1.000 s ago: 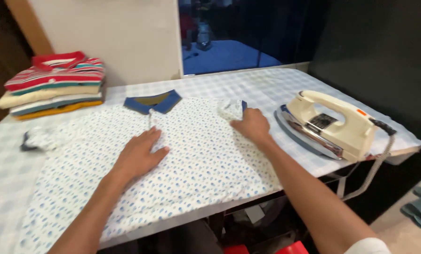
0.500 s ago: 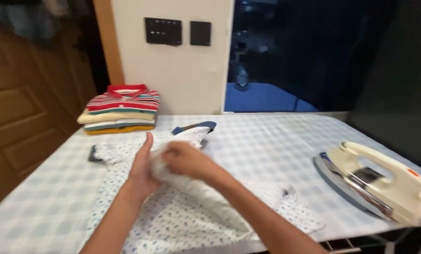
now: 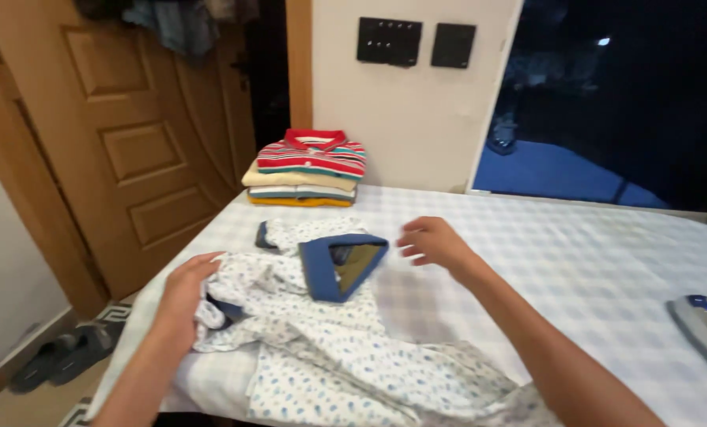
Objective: Ironing a shirt on an ironing board.
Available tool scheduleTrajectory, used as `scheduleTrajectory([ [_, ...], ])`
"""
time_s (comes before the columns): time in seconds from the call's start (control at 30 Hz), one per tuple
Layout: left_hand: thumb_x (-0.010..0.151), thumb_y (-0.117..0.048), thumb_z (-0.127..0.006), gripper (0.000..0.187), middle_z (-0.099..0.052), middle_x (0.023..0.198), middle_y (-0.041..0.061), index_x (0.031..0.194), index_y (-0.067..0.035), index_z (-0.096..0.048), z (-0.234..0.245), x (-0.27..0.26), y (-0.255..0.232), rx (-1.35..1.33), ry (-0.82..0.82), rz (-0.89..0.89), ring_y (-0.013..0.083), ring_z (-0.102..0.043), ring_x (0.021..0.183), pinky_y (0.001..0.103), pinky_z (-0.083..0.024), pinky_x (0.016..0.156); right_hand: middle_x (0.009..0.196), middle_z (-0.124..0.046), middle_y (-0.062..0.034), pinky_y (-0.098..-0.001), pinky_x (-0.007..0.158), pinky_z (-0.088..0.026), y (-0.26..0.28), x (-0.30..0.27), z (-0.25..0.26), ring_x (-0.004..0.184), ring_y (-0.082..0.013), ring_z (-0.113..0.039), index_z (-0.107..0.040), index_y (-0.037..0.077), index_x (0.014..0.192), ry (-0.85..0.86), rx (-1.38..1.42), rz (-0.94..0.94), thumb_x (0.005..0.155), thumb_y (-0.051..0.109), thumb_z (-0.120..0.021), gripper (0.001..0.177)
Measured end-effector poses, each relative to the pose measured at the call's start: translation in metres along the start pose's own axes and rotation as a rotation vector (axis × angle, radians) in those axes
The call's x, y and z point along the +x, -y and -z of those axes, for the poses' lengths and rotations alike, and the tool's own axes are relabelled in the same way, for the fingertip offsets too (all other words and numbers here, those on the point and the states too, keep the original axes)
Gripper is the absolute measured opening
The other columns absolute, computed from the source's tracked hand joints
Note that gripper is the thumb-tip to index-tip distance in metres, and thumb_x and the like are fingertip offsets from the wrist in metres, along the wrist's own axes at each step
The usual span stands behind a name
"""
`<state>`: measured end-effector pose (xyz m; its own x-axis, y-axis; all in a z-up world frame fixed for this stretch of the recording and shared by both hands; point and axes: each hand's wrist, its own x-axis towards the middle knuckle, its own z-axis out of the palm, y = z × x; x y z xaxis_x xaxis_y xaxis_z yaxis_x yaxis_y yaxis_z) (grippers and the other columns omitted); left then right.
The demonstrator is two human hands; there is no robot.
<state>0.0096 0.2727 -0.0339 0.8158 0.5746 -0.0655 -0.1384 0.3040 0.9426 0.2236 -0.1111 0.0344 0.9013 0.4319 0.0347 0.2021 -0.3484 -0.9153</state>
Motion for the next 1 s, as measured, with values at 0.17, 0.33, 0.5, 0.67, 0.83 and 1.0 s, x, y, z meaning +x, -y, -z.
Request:
scheduleTrajectory([
  [0.17, 0.088, -0.019, -0.068, 0.038, -0.076, 0.106, 0.009, 0.121, 0.0, -0.073, -0.014, -0.029, -0.002, 0.152, 0.082, -0.222, 0.0163, -0.069, 0.096, 0.03, -0.052, 0.085, 0.113, -0.073, -0.0204, -0.045, 0.082, -0.057, -0.064, 0.058, -0.027, 0.1, -0.0327, -0.07, -0.063, 0.006, 0.134, -0.297, -0.357, 0.162, 0.083, 0.002, -0.063, 0.051],
  [0.33, 0.084, -0.016, -0.072, 0.037, -0.076, 0.1, 0.008, 0.118, -0.003, -0.073, -0.037, -0.048, -0.023, 0.134, 0.198, -0.167, 0.0162, -0.07, 0.088, 0.031, -0.053, 0.079, 0.13, -0.067, -0.0215, -0.0501, 0.086, -0.052, -0.022, 0.048, -0.069, 0.109, -0.047, -0.063, -0.066, 0.018, 0.138, -0.262, -0.876, 0.693, 0.063, -0.001, -0.07, 0.077],
  [0.5, 0.076, -0.009, -0.072, 0.035, -0.08, 0.092, 0.01, 0.108, 0.004, -0.075, -0.026, -0.041, -0.016, 0.293, 0.236, -0.217, 0.0181, -0.072, 0.08, 0.031, -0.056, 0.075, 0.107, -0.076, -0.0128, -0.0447, 0.086, -0.06, -0.042, 0.073, -0.057, 0.094, -0.0269, -0.072, -0.068, 0.003, 0.125, 0.162, -0.039, 0.242, 0.083, 0.007, -0.065, 0.043],
  [0.67, 0.078, -0.01, -0.071, 0.026, -0.08, 0.088, 0.013, 0.1, 0.002, -0.078, -0.03, -0.031, -0.016, 0.526, 0.133, -0.264, 0.0209, -0.072, 0.08, 0.034, -0.054, 0.075, 0.102, -0.074, -0.0071, -0.0363, 0.083, -0.059, -0.035, 0.029, 0.019, 0.088, -0.0167, -0.07, -0.07, -0.001, 0.116, -0.082, 0.42, 0.294, 0.1, 0.034, -0.057, 0.04],
  [0.83, 0.073, -0.022, -0.077, 0.019, -0.076, 0.093, 0.015, 0.087, -0.009, -0.08, -0.115, -0.053, -0.06, 1.4, -0.026, -0.956, 0.037, -0.068, 0.091, 0.046, -0.053, 0.078, 0.096, -0.071, -0.0088, -0.0426, 0.075, -0.057, -0.007, -0.051, 0.123, 0.081, -0.0223, -0.068, -0.065, 0.002, 0.112, -0.359, 0.571, 0.158, 0.105, 0.042, -0.055, 0.042],
  [1.0, 0.081, -0.019, -0.072, 0.017, -0.072, 0.085, 0.017, 0.087, -0.002, -0.073, -0.222, 0.087, -0.057, 0.825, 0.001, -0.405, 0.0326, -0.067, 0.079, 0.049, -0.052, 0.069, 0.101, -0.075, -0.011, -0.0411, 0.084, -0.057, 0.01, -0.054, 0.223, 0.092, -0.0232, -0.071, -0.069, 0.002, 0.107, -0.247, 0.516, -0.126, 0.103, 0.036, -0.055, 0.037],
])
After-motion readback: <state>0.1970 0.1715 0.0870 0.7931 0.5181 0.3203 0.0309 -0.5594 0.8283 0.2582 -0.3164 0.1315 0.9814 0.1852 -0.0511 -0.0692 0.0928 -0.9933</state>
